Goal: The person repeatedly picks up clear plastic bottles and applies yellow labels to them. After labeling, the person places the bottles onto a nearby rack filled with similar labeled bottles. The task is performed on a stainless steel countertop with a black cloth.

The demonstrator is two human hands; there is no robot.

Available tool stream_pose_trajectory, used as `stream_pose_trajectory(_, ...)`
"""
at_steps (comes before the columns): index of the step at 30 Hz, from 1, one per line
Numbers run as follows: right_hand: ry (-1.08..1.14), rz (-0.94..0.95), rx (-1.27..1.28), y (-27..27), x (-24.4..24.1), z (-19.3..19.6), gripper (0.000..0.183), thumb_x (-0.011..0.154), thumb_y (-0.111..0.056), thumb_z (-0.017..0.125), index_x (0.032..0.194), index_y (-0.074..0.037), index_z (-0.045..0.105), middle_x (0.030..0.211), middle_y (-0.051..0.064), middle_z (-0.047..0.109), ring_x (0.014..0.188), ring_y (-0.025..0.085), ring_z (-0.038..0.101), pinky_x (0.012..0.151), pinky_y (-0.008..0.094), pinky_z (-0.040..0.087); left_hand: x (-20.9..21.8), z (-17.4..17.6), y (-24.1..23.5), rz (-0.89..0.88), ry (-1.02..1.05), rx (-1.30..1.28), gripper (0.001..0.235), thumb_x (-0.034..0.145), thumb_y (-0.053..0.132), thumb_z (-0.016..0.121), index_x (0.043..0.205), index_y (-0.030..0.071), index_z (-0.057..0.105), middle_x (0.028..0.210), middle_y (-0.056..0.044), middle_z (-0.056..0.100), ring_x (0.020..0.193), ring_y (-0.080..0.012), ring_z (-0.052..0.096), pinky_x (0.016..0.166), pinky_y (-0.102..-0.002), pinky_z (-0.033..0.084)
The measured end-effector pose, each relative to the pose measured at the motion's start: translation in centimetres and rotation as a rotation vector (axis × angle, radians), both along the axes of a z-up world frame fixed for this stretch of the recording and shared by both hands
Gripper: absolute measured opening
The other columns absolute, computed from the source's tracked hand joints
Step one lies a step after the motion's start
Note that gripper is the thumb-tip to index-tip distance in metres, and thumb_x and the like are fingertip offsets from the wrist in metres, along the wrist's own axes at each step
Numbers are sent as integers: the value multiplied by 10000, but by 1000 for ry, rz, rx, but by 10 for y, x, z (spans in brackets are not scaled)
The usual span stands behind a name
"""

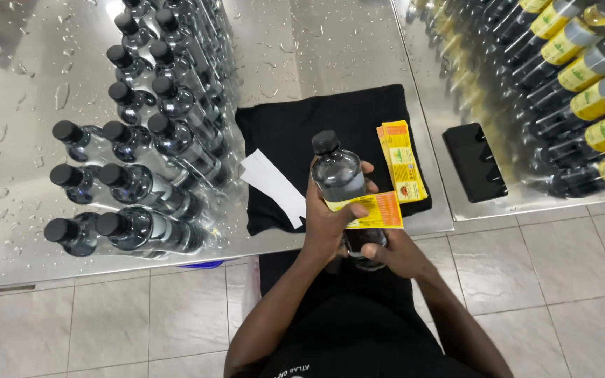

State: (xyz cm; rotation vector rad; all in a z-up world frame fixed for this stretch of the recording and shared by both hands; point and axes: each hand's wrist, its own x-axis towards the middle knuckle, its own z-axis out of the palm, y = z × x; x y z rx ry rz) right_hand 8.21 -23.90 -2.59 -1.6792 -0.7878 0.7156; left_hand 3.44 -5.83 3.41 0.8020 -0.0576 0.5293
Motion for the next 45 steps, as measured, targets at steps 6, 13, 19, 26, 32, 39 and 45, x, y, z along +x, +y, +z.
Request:
stream_pose_trajectory(6,-51,-171,155,-12,15,-39,462,913,-305,857,1224,20,751,1128,169,826,1115,299,788,1021,475,580,3,31,-4,-37,59,163,1079,636,61,1037,1492,58,380,1538,-251,575,1285,-350,679,1126,-515,585)
stream_pose_trajectory(13,-183,-288,55,6,-11,55,598,874,-383,902,1272,8,686,1066,203,810,1044,315,786,928,520,612,13,46,-13,-28,196,96,1102,822,644,886,1616,67,385,1286,-179,663,1109,-242,736,1032,-449,626)
stream_pose_trajectory(19,-326,-376,27,4,-16,53,778,853,-362,906,1439,55,610,1182,270,789,1143,412,770,996,524,608,12,37,-22,-33,161,145,1004,753,306,995,1558,36,460,1273,-170,720,1203,-279,729,1115,-479,581)
stream_pose_trajectory(26,-640,-487,40,17,-28,70,800,887,-306,896,1475,117,555,1263,332,733,1147,491,741,1005,567,610,25,44,-14,10,88,167,1028,822,600,921,1546,8,493,1228,-179,729,1197,-261,724,1143,-501,569)
stream_pose_trajectory(32,-823,-598,24,12,-22,29,832,864,-403,897,1492,57,604,1243,248,747,1100,430,763,925,504,639,24,3,-30,-43,137,138,912,802,486,963,1461,-6,569,1227,-177,745,1188,-275,748,1107,-492,579)
stream_pose_trajectory(39,-910,-652,7,19,-25,45,789,901,-385,860,1503,58,609,1219,227,750,1060,414,775,904,490,647,11,28,-25,-10,231,222,871,729,304,1020,1424,10,586,1322,-177,758,1224,-247,730,1102,-469,571)
stream_pose_trajectory(45,-1085,-717,-69,26,-29,45,780,899,-481,858,1466,23,671,1111,141,747,964,317,791,828,391,650,17,30,-19,-1,111,147,734,847,389,962,1390,68,586,1320,-174,739,1295,-258,686,1200,-507,488)
